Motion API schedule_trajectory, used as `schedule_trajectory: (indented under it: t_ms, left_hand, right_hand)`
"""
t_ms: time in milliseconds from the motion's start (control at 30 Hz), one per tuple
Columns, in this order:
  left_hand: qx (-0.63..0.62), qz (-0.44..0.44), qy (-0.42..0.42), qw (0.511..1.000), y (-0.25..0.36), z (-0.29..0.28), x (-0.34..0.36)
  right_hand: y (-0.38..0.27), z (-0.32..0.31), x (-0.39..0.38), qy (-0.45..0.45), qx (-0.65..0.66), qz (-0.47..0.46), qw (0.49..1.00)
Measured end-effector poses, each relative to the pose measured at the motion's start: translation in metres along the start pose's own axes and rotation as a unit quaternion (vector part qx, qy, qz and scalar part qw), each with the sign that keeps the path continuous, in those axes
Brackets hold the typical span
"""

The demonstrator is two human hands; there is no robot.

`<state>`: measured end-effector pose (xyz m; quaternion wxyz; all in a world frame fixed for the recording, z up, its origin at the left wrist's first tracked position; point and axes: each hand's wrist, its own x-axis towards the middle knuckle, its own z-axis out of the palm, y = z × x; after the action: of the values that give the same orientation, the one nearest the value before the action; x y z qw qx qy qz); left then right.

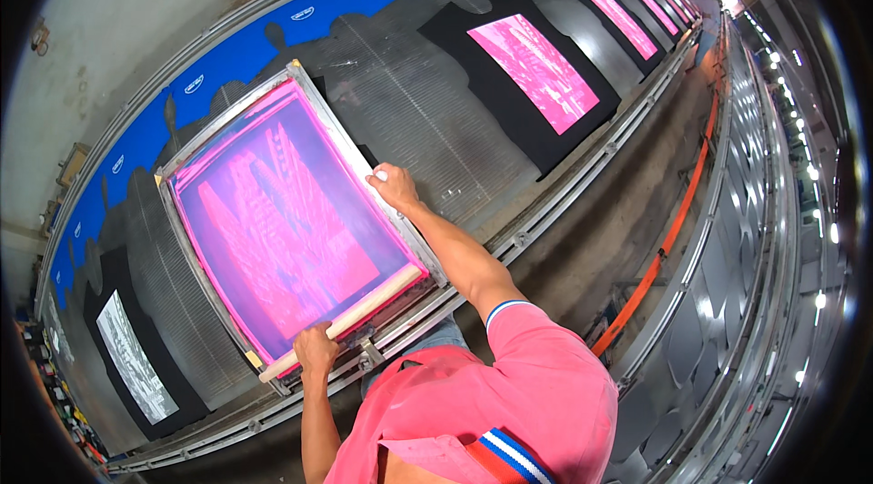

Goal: The person performs screen printing by applying pink ink to a mesh screen and using a squeegee to pull the ink across a black t-shirt on a conveyor. After printing, the person scrapes excess ink from the screen, carries it to a wash station, and rinses both the screen and squeegee with a water hose.

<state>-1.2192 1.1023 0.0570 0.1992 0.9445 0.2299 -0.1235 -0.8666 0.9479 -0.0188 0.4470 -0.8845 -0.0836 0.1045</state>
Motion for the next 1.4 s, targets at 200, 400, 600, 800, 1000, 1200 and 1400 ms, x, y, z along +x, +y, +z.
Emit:
schedule_trajectory:
  t_ms: [200,400,600,800,1000,1200,1400]
  left_hand:
    - [0.018,-0.015,-0.017,1.000,-0.002,0.009,0.008]
    - [0.029,-0.016,-0.006,0.999,-0.007,0.015,0.006]
    - [0.028,-0.031,-0.020,0.999,-0.012,0.015,0.011]
    - [0.093,-0.051,-0.058,0.993,-0.018,0.023,0.006]
    - [0.101,-0.052,-0.038,0.993,0.003,0.017,0.016]
    - [0.097,-0.025,-0.048,0.994,0.010,0.010,0.021]
    - [0.088,-0.084,-0.081,0.989,0.002,0.017,0.019]
  right_hand:
    - [0.012,0.013,0.006,-0.009,-0.036,0.032,0.999]
    - [0.011,0.015,0.004,-0.025,-0.027,0.043,0.998]
    - [0.011,0.013,0.005,-0.087,0.012,0.063,0.994]
    - [0.012,0.008,0.005,-0.147,0.078,0.091,0.982]
    - [0.020,0.011,0.009,-0.166,0.104,0.052,0.979]
    - [0.020,0.009,0.005,-0.150,0.153,0.038,0.976]
    - [0.017,0.001,0.008,-0.154,0.113,0.039,0.981]
